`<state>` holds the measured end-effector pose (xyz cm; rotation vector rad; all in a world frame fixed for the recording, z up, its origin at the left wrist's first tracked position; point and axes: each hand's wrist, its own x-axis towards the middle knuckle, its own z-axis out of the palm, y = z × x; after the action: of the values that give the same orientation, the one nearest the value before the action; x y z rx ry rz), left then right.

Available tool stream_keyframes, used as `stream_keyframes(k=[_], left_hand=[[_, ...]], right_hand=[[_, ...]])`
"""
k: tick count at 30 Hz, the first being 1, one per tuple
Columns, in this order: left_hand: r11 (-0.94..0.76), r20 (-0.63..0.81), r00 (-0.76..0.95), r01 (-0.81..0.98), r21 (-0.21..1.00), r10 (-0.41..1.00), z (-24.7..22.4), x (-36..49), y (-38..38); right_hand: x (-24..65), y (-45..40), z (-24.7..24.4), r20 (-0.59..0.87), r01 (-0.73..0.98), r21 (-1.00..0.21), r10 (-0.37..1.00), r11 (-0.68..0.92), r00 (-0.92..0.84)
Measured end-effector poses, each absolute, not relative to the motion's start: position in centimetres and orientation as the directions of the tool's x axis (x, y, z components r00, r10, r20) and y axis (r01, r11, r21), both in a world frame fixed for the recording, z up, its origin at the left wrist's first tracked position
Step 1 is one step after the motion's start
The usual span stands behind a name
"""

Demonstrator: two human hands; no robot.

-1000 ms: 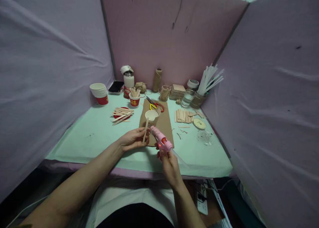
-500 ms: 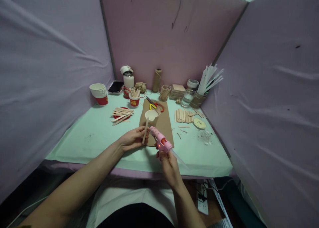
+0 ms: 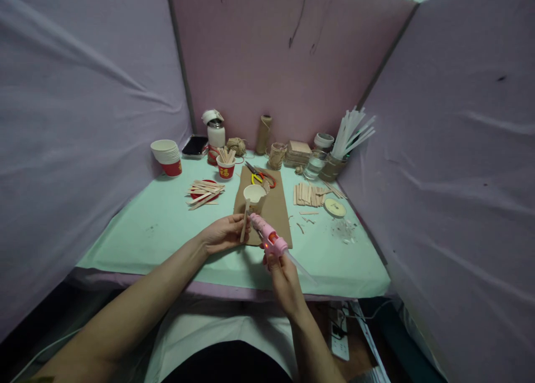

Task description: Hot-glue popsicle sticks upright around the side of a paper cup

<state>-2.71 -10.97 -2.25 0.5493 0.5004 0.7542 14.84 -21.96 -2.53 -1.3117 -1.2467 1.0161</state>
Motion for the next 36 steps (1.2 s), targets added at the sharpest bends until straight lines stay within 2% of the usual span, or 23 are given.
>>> stream_keyframes(k=[36], left_hand=[[0.594, -0.215, 0.628, -0.488, 0.64, 0.748, -2.24, -2.82, -10.94]], right_hand=[[15.18, -22.41, -3.11, 0.107, 0.164, -0.983, 0.986, 0.085, 0.131]])
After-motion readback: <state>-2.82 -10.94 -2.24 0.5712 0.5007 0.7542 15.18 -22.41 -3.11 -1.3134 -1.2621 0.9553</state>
